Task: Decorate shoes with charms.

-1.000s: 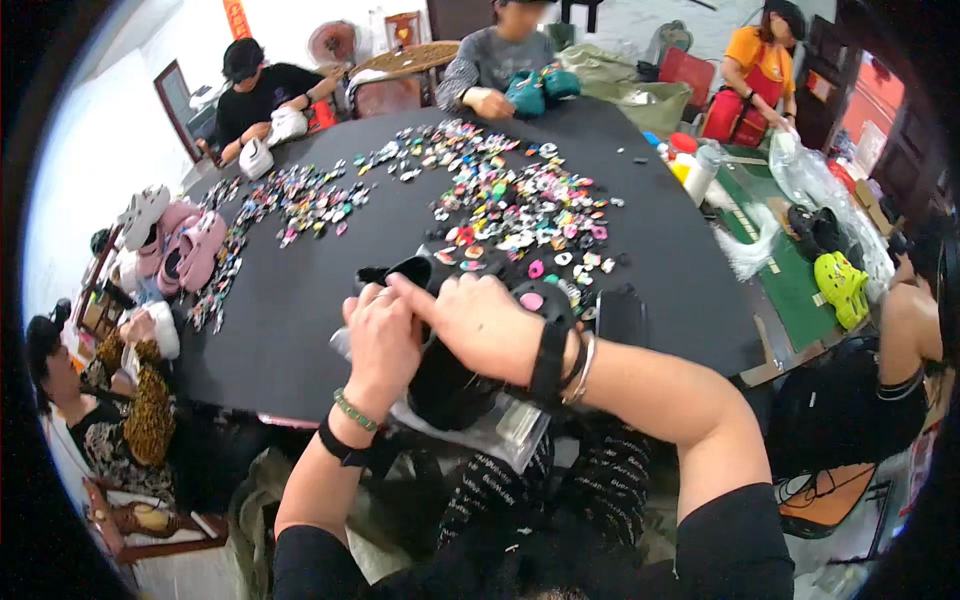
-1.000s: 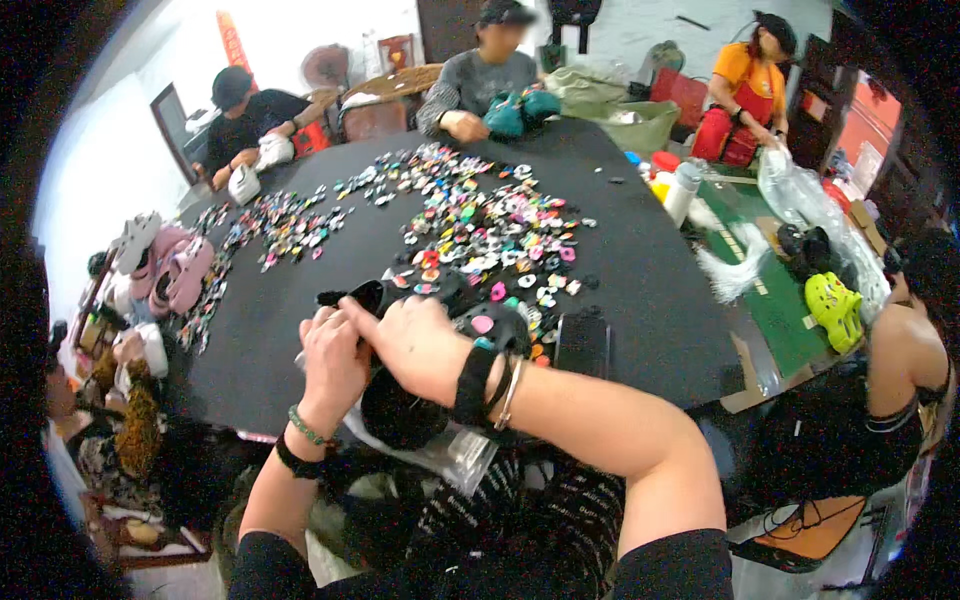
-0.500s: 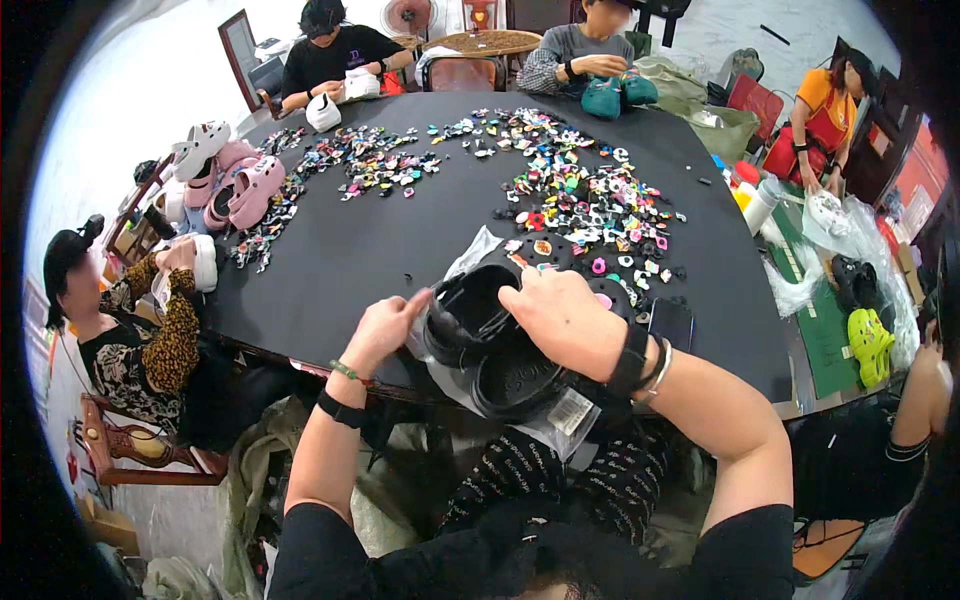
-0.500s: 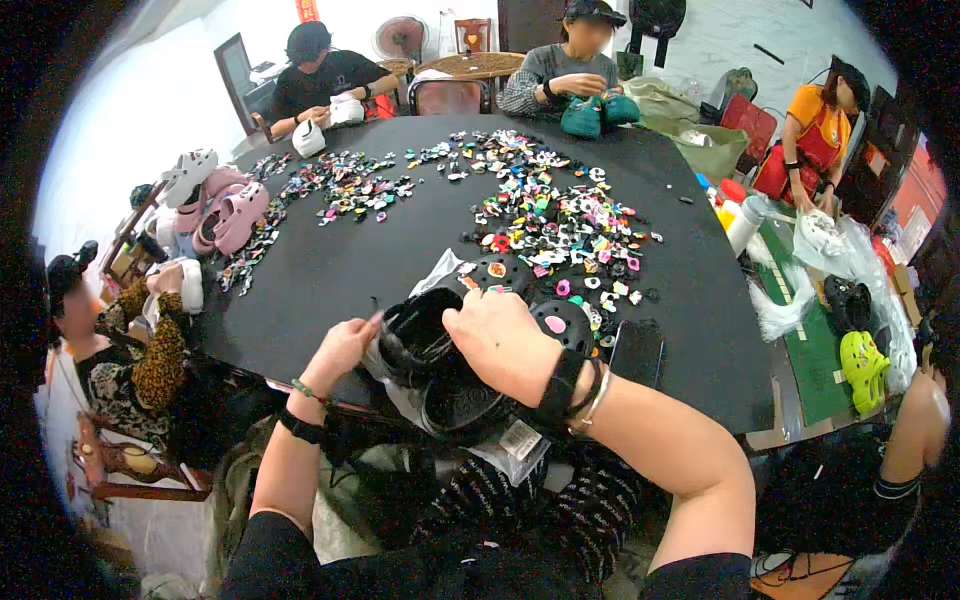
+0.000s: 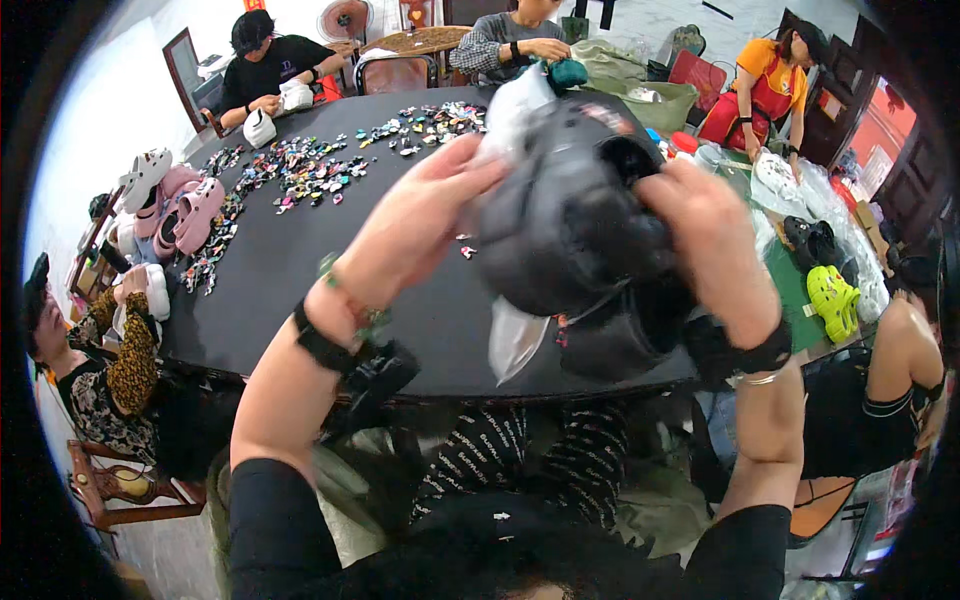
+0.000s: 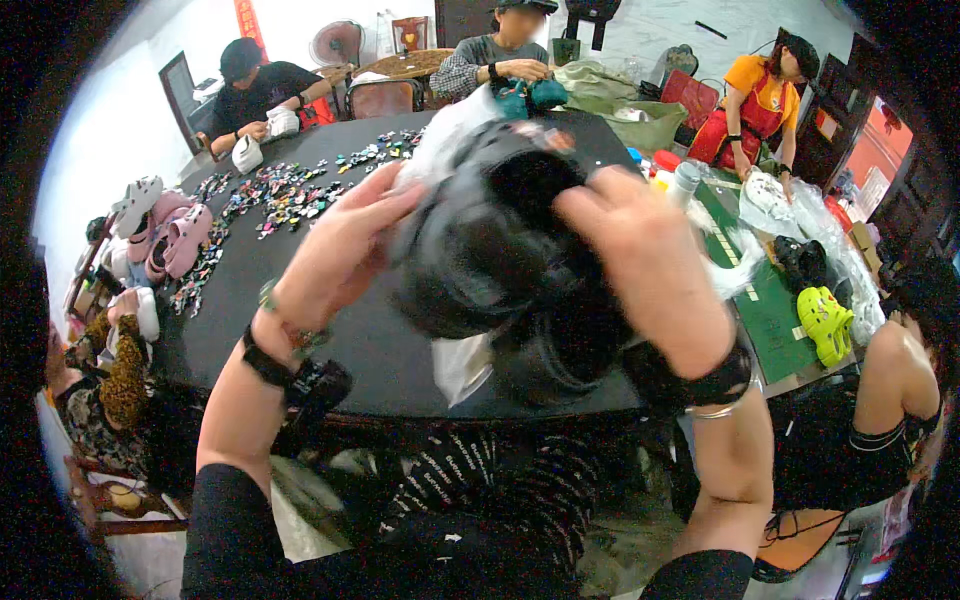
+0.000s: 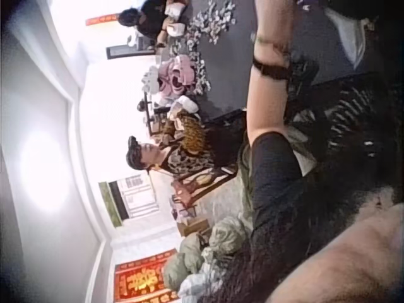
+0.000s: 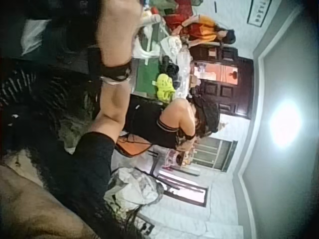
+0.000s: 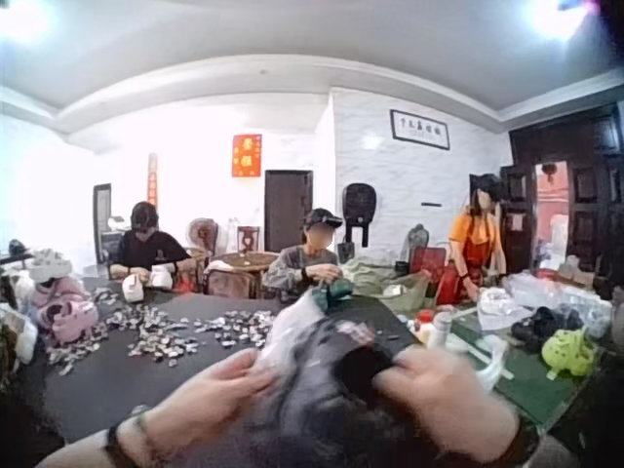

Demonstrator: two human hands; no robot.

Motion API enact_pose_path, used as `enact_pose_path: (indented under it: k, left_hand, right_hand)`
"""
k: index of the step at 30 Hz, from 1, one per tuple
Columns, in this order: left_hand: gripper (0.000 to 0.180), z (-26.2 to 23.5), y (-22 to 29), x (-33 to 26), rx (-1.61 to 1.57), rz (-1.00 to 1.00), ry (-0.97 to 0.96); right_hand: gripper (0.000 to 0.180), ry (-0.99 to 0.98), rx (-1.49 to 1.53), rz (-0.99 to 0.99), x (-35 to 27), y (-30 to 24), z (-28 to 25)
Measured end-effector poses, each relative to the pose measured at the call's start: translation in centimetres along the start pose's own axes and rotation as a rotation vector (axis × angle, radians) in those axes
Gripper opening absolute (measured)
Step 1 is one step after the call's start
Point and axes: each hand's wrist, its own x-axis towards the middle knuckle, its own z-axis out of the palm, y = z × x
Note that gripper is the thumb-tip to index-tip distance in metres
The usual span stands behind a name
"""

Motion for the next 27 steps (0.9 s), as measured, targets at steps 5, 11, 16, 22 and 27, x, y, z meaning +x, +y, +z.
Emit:
enact_pose_path:
  k: [5, 11, 16, 22, 27]
  left_hand:
    - [0.031, 7.0, -4.3, 7.1, -0.269, 0.078, -0.261]
    - [0.024, 13.6, -16.0, 12.1, -0.388, -0.064, -0.091]
    - [0.020, 15.6, -24.9, 11.1, -0.198, -0.507, 0.038]
    - [0.026, 11.4, -26.5, 9.3, 1.208, 0.532, -0.659]
    - [0.019, 5.7, -14.1, 2.1, 0.563, 0.041, -0.149]
  right_hand:
    - [0.030, 0.145, -0.201, 0.114, -4.0, 6.6, -4.4]
    - [0.035, 0.069, -0.319, 0.165, -7.7, 13.7, -5.5]
    - [0.025, -0.215, -0.304, 0.256, -12.3, 19.1, 3.0]
    - [0.024, -0.412, -0.209, 0.231, -15.1, 18.7, 11.4]
    - [0.027, -0.552, -0.262, 0.238, -14.3, 18.2, 10.3]
